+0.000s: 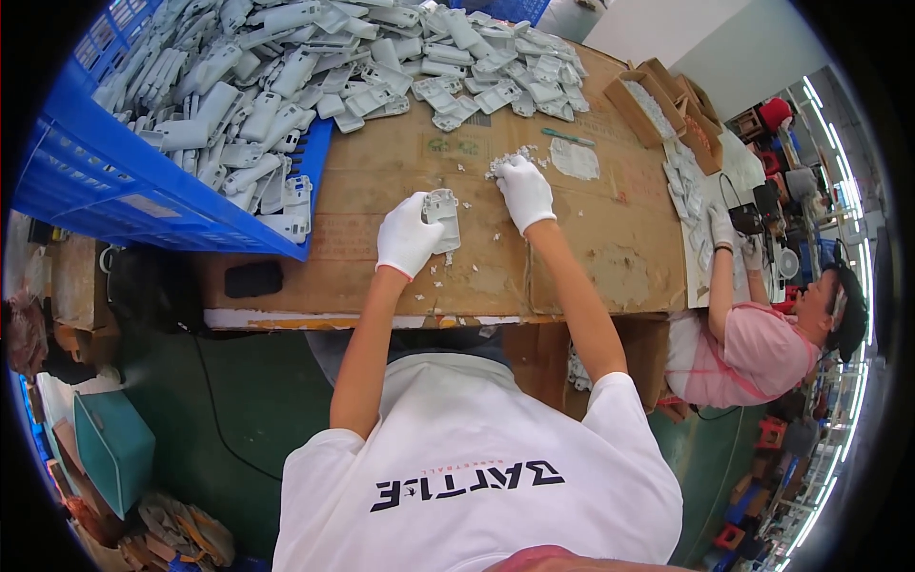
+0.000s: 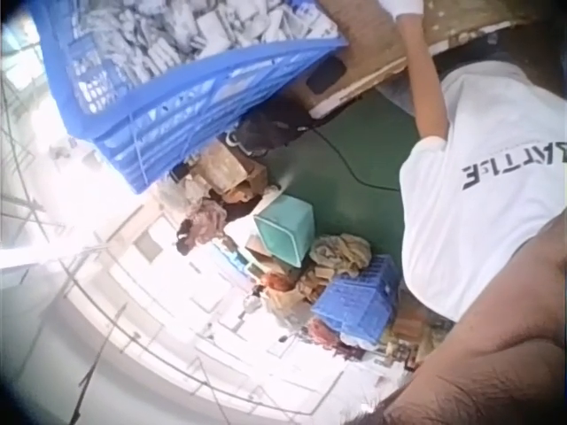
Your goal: The person picks up a plastic housing and small white components by hand, fits the components into the housing, and places the assembled unit into a cardboard box.
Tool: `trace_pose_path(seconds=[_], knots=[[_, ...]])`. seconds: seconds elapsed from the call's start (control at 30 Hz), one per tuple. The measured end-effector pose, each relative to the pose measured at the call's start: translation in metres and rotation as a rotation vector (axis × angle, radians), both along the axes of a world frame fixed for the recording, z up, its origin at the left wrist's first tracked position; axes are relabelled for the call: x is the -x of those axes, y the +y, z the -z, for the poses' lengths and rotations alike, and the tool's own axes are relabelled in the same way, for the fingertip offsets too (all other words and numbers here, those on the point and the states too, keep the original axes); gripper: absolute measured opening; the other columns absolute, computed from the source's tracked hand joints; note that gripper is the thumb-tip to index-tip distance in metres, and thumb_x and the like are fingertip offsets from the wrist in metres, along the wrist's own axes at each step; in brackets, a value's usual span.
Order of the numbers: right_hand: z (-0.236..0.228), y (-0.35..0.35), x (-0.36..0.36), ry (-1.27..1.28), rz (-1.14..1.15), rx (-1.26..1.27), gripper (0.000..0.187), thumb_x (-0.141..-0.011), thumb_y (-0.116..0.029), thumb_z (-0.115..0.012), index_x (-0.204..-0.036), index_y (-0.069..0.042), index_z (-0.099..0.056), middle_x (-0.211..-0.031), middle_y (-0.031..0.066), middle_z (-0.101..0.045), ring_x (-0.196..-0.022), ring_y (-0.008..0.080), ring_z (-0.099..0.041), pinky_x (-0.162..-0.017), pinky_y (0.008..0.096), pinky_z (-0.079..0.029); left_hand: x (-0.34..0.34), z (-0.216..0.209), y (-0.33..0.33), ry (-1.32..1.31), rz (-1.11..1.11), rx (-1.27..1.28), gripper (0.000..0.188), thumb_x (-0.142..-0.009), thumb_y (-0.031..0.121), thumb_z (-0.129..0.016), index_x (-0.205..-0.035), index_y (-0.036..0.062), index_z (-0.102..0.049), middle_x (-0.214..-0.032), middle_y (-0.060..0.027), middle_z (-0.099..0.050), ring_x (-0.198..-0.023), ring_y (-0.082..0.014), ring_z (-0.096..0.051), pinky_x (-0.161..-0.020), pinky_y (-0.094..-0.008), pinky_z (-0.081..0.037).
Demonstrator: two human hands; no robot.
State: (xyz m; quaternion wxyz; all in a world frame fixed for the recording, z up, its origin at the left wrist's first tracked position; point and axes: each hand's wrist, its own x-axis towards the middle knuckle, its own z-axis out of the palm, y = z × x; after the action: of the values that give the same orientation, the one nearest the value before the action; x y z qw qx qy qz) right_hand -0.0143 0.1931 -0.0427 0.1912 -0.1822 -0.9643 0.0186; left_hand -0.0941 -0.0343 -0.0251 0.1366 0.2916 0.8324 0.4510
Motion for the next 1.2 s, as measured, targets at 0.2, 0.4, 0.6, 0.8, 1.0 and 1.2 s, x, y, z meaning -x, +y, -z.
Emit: trace_pose_path(seconds=[0.2,0.4,0.6,0.8,1.0,1.2], knots=[[-0.011,-0.001,-0.004,0.025,-0.017,-0.096,0.007,-0.084,-0.015,-0.065,-0.082,-0.009,-0.063,-0.086,0.0108,-0.064,-0.08,0.0305,-0.068,-0.067,0.0417,-0.057,-0.005,0.006,-0.002,-0.094,0.025,-0.002,0.036,-0.075,0.019,-0.063,-0.109,0.008,-0.065,-0.096,-0.0201,-0.07,-0.093,-0.0405,-0.066,-0.081,-0.0464,-0.053],[-0.06,-0.066,-0.035,0.251,0.063,1.176,0.012,-0.093,-0.005,-0.059,-0.103,-0.003,-0.066,-0.08,0.0043,-0.069,-0.059,0.0076,-0.06,-0.055,0.0242,-0.051,-0.018,-0.011,-0.002,-0.145,0.055,-0.072,0.036,-0.075,0.017,-0.062,-0.11,0.0079,-0.065,-0.097,-0.0202,-0.07,-0.094,-0.039,-0.066,-0.081,-0.0449,-0.053],[-0.055,-0.092,-0.056,0.425,-0.143,1.399,0.01,-0.093,0.001,-0.058,-0.101,0.002,-0.064,-0.082,0.0097,-0.07,-0.066,0.0107,-0.064,-0.057,0.0243,-0.053,-0.032,-0.025,0.004,-0.077,0.057,-0.06,0.034,-0.076,0.014,-0.062,-0.108,0.0082,-0.065,-0.098,-0.0187,-0.069,-0.094,-0.0381,-0.066,-0.08,-0.0447,-0.053],[-0.054,-0.109,-0.058,0.449,-0.069,1.025,0.008,-0.091,0.0,-0.064,-0.099,0.0,-0.065,-0.086,0.0065,-0.071,-0.07,0.0094,-0.065,-0.062,0.0263,-0.054,-0.043,-0.025,0.005,0.016,0.016,-0.066,0.029,-0.08,0.017,-0.064,-0.108,0.0111,-0.065,-0.101,-0.0154,-0.069,-0.094,-0.0376,-0.066,-0.08,-0.0453,-0.053],[-0.057,-0.113,-0.051,0.515,-0.234,0.435,0.014,-0.078,0.001,-0.072,-0.089,-0.007,-0.067,-0.089,0.0076,-0.065,-0.075,0.0231,-0.065,-0.066,0.032,-0.052,-0.052,-0.033,0.006,0.068,-0.039,-0.083,0.023,-0.084,0.022,-0.067,-0.104,0.0126,-0.065,-0.1,-0.0134,-0.069,-0.094,-0.0365,-0.066,-0.078,-0.0454,-0.053],[-0.06,-0.113,-0.047,0.439,-0.165,0.267,0.016,-0.074,0.001,-0.073,-0.086,-0.008,-0.067,-0.093,0.0082,-0.057,-0.082,0.0258,-0.06,-0.071,0.0333,-0.05,-0.052,-0.034,0.003,0.172,0.006,-0.157,0.02,-0.084,0.014,-0.065,-0.104,0.0119,-0.065,-0.099,-0.0126,-0.068,-0.091,-0.036,-0.066,-0.076,-0.044,-0.054]])
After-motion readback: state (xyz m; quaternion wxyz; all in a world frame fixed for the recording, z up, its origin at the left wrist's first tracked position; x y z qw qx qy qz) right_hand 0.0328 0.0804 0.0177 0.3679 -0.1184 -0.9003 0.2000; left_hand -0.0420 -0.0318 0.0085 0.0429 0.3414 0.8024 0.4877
